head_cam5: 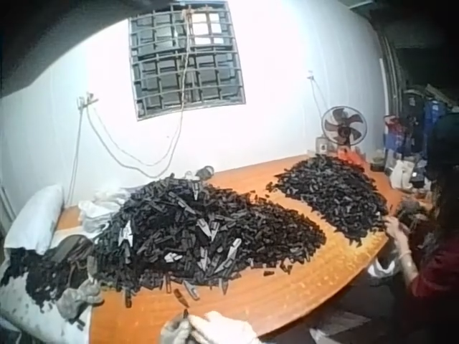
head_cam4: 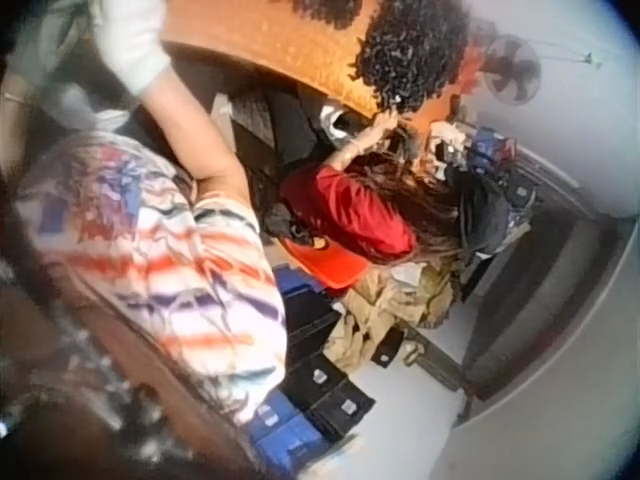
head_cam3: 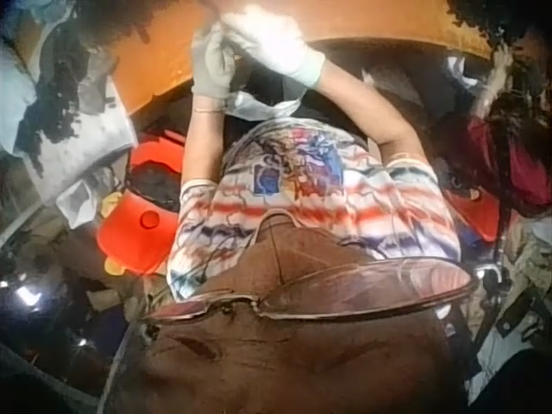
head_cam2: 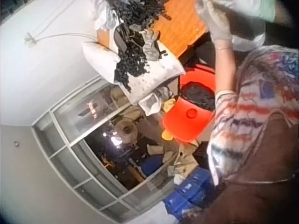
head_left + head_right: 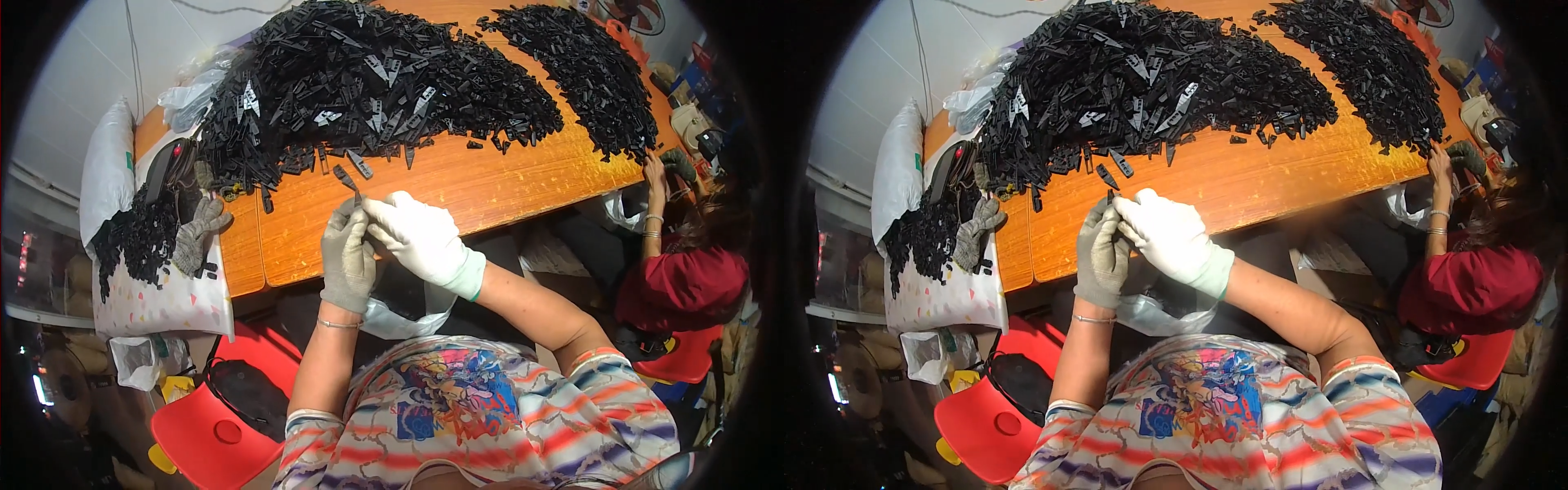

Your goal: Sorting and inspecting small black plastic components on a work table and placing them into a bag.

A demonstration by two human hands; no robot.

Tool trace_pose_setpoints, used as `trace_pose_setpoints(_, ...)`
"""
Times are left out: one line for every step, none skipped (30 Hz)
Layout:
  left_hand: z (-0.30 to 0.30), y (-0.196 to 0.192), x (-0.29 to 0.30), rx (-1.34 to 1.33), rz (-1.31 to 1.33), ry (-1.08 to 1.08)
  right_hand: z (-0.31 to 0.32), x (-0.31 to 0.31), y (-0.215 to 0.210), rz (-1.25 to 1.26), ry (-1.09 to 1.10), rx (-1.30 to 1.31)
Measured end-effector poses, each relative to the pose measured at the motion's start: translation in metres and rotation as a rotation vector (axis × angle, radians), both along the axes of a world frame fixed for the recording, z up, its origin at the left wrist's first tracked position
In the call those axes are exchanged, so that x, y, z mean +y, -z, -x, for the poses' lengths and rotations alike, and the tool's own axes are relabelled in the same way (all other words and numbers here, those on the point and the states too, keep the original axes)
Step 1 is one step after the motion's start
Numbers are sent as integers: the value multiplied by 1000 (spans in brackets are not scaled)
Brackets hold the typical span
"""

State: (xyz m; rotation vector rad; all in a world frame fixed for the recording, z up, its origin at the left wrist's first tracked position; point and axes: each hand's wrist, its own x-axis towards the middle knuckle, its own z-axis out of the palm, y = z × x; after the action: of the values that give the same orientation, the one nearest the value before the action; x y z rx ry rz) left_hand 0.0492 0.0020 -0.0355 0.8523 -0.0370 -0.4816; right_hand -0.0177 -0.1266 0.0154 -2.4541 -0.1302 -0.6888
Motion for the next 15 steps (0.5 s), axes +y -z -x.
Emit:
trace_pose_setpoints(0, -3, 0, -10, -24, 6, 1, -1, 0, 15, -26, 2)
trace_pose_setpoints(0, -4, 0, -20, -49, 12, 0, -3, 2, 17, -25, 4)
trace_pose_setpoints(1, -3, 0, -18, -47, 12, -2, -7, 5, 24, -47, 26)
trace_pose_setpoints(2, -3, 1, -39, -67, 27, -3, -9, 6, 31, -70, 47)
trace_pose_setpoints(3, -3, 1, -60, -88, 42, -4, -10, 5, 32, -69, 49)
trace_pose_setpoints(4, -3, 1, -58, -87, 43, -4, -11, 4, 25, -64, 62)
trace_pose_setpoints(4, -5, 1, -37, -76, 52, -5, -11, 1, 16, -61, 76)
trace_pose_setpoints(5, -8, 1, -16, -66, 60, -6, -11, -4, 16, -62, 78)
trace_pose_setpoints(6, -12, 1, -14, -67, 60, -6, -10, -10, -89, -37, 117)
trace_pose_setpoints(8, -16, 0, -23, -59, 78, -6, -10, -15, -192, -10, 156)
trace_pose_setpoints(9, -19, 0, -31, -51, 97, -7, -11, -12, -192, -8, 158)
trace_pose_setpoints(10, -19, -1, -30, -51, 99, -9, -12, -7, -346, -26, 134)
trace_pose_setpoints(11, -19, -2, -39, -13, 106, -10, -11, -8, -500, -47, 110)
trace_pose_setpoints(12, -19, -2, -48, 24, 114, -11, -11, -11, -500, -47, 111)
trace_pose_setpoints(12, -18, -1, -46, 24, 114, -12, -10, -16, -651, -33, 244)
